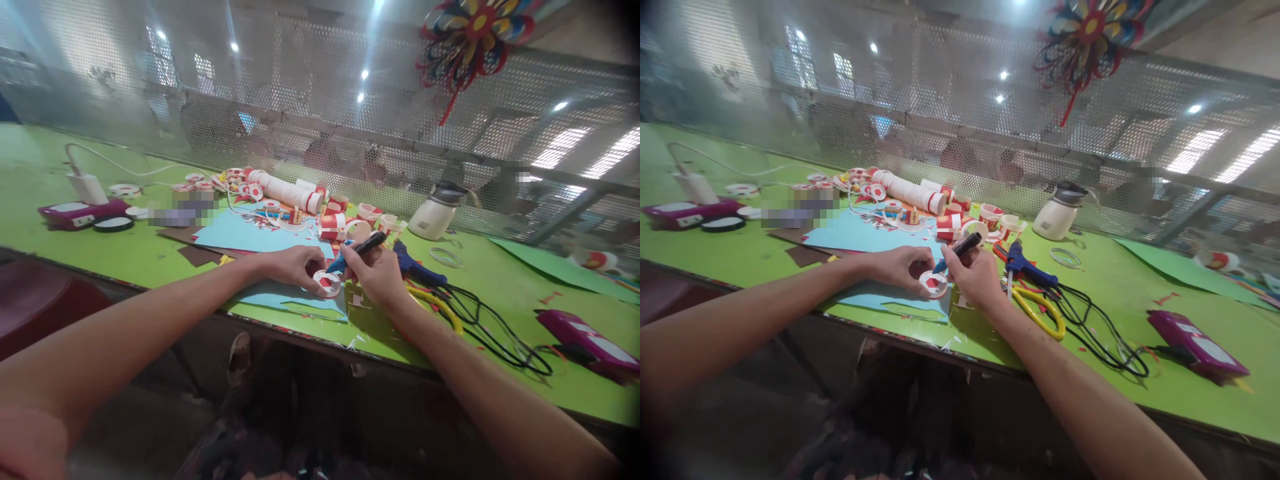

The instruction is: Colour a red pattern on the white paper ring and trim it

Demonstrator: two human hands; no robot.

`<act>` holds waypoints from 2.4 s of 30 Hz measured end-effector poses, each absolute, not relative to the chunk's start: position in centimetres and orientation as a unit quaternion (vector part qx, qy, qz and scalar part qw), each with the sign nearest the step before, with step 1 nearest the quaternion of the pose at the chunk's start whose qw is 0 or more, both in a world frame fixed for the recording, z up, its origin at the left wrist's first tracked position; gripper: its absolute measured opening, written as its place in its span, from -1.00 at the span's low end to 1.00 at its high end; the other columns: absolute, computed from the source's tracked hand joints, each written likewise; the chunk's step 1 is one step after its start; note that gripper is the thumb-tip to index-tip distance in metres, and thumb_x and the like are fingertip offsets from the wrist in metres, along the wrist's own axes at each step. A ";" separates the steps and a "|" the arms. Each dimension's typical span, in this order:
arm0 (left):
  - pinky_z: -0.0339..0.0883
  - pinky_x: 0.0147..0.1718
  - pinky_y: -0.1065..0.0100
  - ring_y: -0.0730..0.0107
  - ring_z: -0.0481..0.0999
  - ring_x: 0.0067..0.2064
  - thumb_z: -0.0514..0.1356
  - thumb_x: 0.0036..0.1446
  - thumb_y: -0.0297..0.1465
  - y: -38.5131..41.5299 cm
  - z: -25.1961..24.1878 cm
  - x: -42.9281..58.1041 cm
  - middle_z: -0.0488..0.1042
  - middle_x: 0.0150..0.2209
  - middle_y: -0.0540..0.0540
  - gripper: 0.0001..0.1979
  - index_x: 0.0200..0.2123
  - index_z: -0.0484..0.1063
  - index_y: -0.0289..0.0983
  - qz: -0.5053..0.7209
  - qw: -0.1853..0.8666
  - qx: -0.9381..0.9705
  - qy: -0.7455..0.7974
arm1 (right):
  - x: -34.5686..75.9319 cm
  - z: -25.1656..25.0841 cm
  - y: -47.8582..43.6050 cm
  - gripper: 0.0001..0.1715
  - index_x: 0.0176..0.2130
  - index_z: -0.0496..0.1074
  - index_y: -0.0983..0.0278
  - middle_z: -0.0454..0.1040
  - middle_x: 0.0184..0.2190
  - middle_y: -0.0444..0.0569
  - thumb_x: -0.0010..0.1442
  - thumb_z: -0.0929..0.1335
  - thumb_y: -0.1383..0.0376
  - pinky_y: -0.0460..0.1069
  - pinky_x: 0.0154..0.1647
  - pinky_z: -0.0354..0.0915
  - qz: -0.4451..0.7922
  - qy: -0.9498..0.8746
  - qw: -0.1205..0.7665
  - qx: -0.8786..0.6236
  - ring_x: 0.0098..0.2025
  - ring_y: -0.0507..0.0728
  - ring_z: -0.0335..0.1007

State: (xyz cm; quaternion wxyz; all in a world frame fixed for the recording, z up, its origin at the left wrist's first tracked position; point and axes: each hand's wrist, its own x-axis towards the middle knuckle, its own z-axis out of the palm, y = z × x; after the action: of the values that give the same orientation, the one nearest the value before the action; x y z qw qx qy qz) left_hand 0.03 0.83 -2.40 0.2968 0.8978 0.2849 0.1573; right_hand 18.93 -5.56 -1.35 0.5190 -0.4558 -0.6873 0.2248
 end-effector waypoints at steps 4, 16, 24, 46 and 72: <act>0.11 -0.40 0.39 0.44 0.24 -0.38 0.33 -0.18 -0.06 0.9 -2.3 0.1 0.29 -0.40 0.02 -0.52 -0.32 0.34 -0.30 0.157 0.285 0.906 0.269 | 19.1 -1.8 -5.2 -0.63 -0.40 0.43 0.34 0.41 -0.69 -0.12 0.12 0.38 0.06 -0.09 -0.64 0.20 0.222 -0.695 0.504 -0.463 -0.68 0.01 0.27; 0.09 -0.42 0.40 0.46 0.22 -0.39 0.33 -0.16 -0.07 0.7 -1.8 0.1 0.26 -0.41 0.03 -0.53 -0.33 0.31 -0.30 0.138 0.281 0.909 0.275 | 18.8 -1.9 -5.3 -0.66 -0.39 0.42 0.32 0.42 -0.65 -0.12 0.10 0.39 0.07 -0.05 -0.56 0.23 0.220 -0.711 0.503 -0.440 -0.62 0.05 0.29; 0.10 -0.43 0.39 0.46 0.24 -0.40 0.35 -0.20 -0.08 0.9 -2.2 0.0 0.28 -0.41 0.02 -0.52 -0.35 0.30 -0.28 0.144 0.307 0.897 0.284 | 18.7 -2.0 -5.3 -0.70 -0.40 0.43 0.33 0.43 -0.61 -0.11 0.10 0.40 0.12 -0.06 -0.53 0.27 0.223 -0.714 0.509 -0.427 -0.59 0.03 0.31; 0.10 -0.42 0.40 0.47 0.23 -0.40 0.34 -0.17 -0.10 0.6 -1.9 0.1 0.27 -0.41 0.03 -0.51 -0.26 0.34 -0.30 0.138 0.299 0.901 0.282 | 18.8 -2.2 -5.2 -0.72 -0.39 0.41 0.32 0.40 -0.61 -0.13 0.13 0.37 0.13 -0.06 -0.51 0.27 0.220 -0.726 0.484 -0.435 -0.56 0.05 0.32; 0.10 -0.40 0.40 0.45 0.24 -0.37 0.34 -0.18 -0.10 0.5 -1.7 0.0 0.30 -0.39 0.01 -0.54 -0.32 0.33 -0.30 0.141 0.290 0.904 0.279 | 19.0 -2.1 -5.2 -0.65 -0.42 0.44 0.31 0.45 -0.64 -0.09 0.12 0.37 0.06 -0.03 -0.52 0.29 0.162 -0.703 0.494 -0.486 -0.58 0.10 0.37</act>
State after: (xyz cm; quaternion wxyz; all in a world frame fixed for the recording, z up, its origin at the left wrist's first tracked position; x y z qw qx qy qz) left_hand -0.01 0.50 -1.67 0.2901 0.9045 0.2793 0.1406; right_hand 19.01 -5.23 -2.07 0.4936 -0.4858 -0.7030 0.1619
